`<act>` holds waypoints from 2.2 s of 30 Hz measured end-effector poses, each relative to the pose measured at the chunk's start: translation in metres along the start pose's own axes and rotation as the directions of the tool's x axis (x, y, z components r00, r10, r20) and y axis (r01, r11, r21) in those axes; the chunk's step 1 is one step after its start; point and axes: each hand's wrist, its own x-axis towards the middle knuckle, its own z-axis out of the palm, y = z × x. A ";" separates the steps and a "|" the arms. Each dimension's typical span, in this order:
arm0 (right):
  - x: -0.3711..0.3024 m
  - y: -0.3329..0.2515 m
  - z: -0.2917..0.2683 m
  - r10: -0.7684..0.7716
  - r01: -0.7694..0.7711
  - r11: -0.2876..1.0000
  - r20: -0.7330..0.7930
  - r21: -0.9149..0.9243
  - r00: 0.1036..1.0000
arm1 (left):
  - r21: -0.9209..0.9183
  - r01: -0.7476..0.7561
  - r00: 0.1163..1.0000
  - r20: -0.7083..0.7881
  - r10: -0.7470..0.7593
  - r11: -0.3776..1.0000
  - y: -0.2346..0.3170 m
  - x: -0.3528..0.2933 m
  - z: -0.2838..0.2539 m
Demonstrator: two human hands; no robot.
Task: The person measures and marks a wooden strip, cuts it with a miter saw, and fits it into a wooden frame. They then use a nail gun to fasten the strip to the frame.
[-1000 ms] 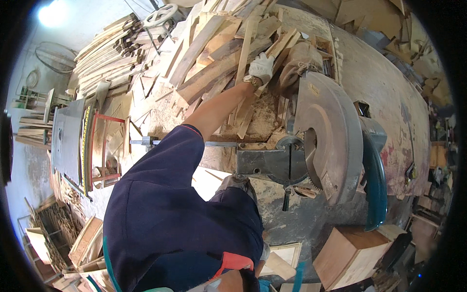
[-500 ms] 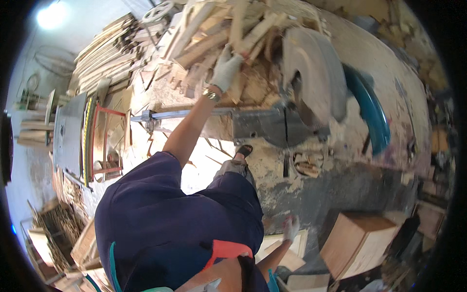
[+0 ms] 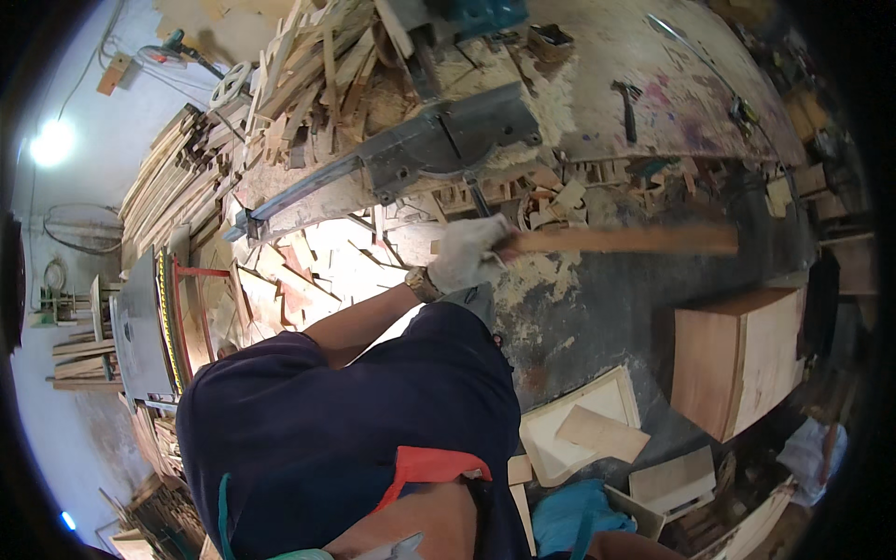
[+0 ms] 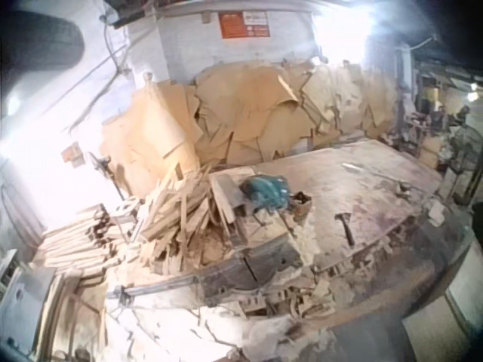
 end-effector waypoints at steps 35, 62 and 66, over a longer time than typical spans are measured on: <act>0.369 0.200 0.014 -0.160 0.323 0.425 -0.282 0.845 0.946 | -0.247 0.558 0.797 0.426 -0.429 0.792 0.019 0.395 0.450; 0.551 0.625 0.289 0.532 -0.818 -0.175 0.752 0.547 0.389 | -0.429 0.688 0.477 0.875 0.081 0.586 0.151 0.692 0.917; 0.620 0.692 0.313 0.540 -0.847 -0.106 0.746 0.520 0.390 | -0.420 0.739 0.482 0.876 0.024 0.526 0.181 0.759 0.971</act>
